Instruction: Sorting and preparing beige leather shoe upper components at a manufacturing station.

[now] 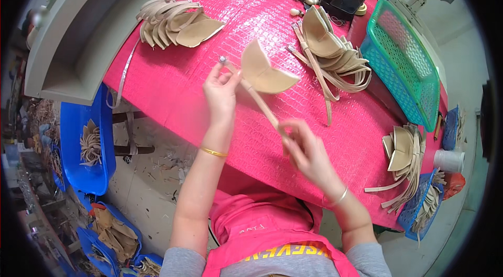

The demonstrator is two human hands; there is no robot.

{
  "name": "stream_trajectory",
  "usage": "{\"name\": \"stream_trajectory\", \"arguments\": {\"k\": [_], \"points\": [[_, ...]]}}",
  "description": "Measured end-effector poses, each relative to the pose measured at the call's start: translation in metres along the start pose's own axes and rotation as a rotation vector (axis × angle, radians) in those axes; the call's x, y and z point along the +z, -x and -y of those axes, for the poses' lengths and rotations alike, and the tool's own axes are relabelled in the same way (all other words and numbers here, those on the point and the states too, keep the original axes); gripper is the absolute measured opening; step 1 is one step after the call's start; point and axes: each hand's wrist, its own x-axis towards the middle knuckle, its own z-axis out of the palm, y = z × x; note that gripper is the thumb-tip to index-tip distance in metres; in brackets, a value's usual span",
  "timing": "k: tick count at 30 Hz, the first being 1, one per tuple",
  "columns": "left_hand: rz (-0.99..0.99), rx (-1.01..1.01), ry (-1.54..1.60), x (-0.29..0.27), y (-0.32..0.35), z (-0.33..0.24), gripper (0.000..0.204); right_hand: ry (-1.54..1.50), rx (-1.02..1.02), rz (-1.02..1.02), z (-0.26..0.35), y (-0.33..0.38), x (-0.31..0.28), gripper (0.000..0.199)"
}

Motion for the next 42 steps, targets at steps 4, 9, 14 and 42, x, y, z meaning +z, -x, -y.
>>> {"name": "stream_trajectory", "arguments": {"k": [4,9,14,42], "points": [[0.151,0.111,-0.106,-0.018,0.011,-0.008,0.043,-0.061,-0.027,0.181,-0.01,0.052,0.007,0.025],[0.191,-0.055,-0.108,-0.025,0.028,-0.039,0.031,-0.215,-0.318,0.302,-0.004,0.044,0.005,0.023],[0.241,-0.051,-0.151,-0.026,0.05,-0.058,0.028,-0.291,-0.248,0.07,0.021,-0.013,0.033,0.012],[0.333,-0.261,0.277,-0.051,0.064,-0.06,0.027,-0.526,-0.042,0.127,0.019,-0.044,0.061,0.018]]}}
